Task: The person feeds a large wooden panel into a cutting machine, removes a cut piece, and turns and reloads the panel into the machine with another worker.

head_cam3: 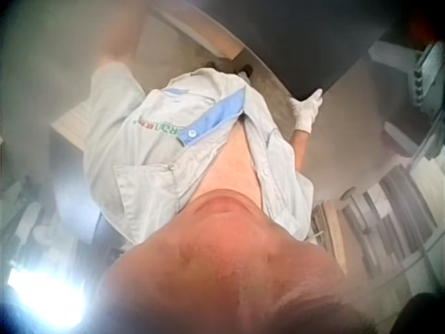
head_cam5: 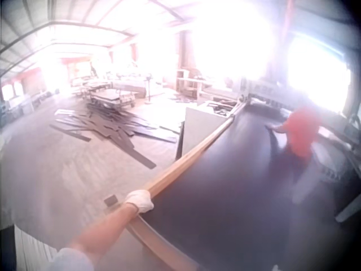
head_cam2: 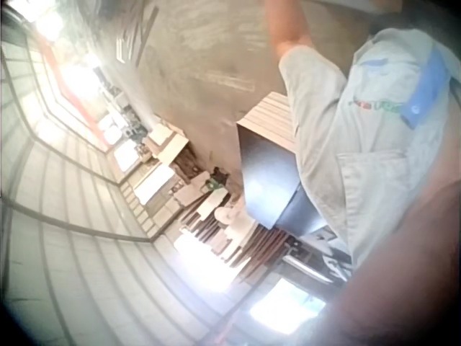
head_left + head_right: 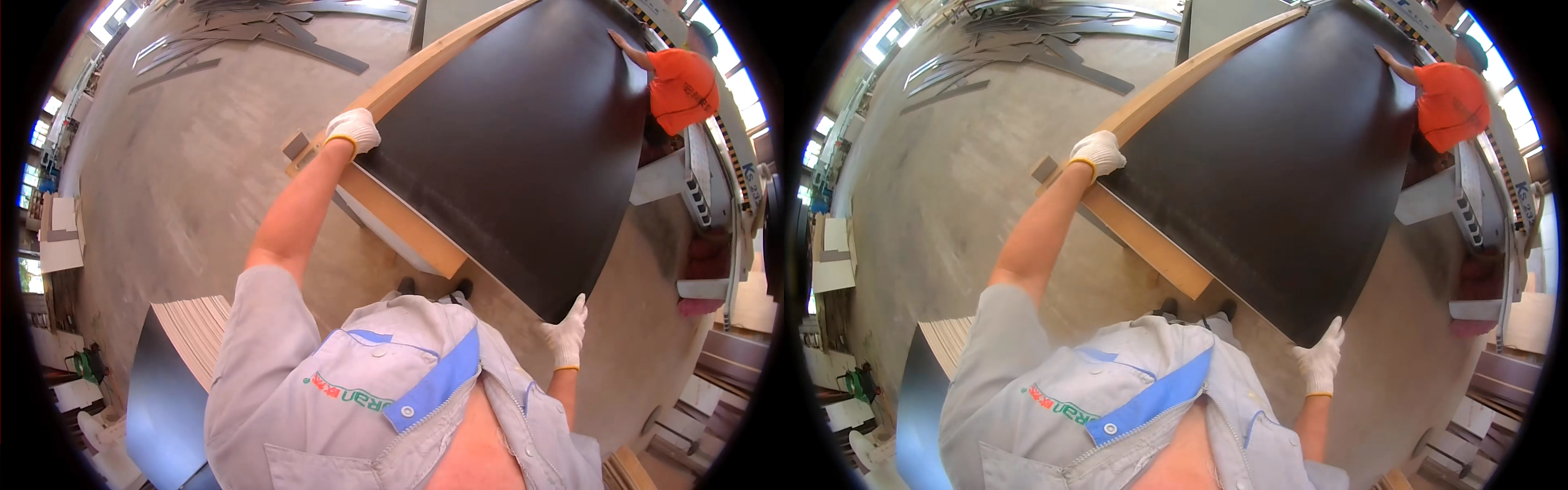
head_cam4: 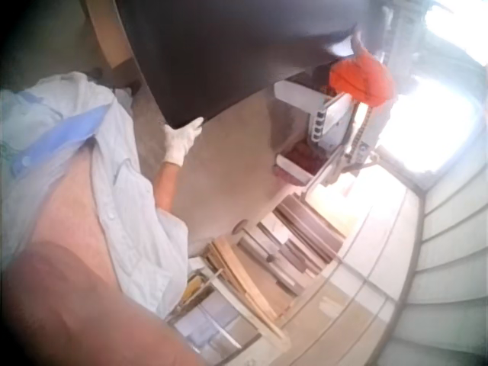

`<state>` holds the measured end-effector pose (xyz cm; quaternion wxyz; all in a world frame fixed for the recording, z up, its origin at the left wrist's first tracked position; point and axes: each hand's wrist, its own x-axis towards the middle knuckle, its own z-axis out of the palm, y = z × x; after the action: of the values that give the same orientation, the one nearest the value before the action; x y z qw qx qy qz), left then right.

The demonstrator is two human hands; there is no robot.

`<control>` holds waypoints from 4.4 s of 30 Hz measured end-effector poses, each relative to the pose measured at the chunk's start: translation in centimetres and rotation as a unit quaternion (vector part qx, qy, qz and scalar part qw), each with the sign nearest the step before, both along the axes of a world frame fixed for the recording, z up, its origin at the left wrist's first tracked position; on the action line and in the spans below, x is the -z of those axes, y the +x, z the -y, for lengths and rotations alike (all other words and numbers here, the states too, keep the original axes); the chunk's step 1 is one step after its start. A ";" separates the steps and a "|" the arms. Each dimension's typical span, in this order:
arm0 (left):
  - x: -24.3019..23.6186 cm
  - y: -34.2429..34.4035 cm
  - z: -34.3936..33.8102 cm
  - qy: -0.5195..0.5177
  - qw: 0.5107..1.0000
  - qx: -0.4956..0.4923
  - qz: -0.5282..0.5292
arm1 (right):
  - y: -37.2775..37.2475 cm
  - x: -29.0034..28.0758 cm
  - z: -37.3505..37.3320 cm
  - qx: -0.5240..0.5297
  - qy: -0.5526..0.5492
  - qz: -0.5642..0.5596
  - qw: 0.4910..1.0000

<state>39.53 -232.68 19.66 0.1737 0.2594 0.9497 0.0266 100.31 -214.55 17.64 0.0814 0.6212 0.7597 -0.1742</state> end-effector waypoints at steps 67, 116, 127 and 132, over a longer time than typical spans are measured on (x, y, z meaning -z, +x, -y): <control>5.5 4.2 -3.9 0.252 0.955 -0.108 -0.115 | 3.4 5.5 -7.1 0.257 0.146 -0.293 0.909; 6.4 5.5 -2.9 0.247 0.948 -0.093 -0.175 | 2.5 5.0 -6.2 0.270 0.154 -0.253 0.916; 6.5 5.8 -2.7 0.225 0.941 -0.092 -0.236 | 2.6 5.1 -6.6 0.270 0.144 -0.263 0.915; 5.1 6.3 -2.9 0.201 0.944 -0.108 -0.238 | 2.2 5.0 -6.6 0.251 0.153 -0.237 0.926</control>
<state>45.88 -229.77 14.55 -0.1166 0.1837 0.9606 0.1726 102.54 -207.99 12.65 -0.2432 0.7369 0.5937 -0.2131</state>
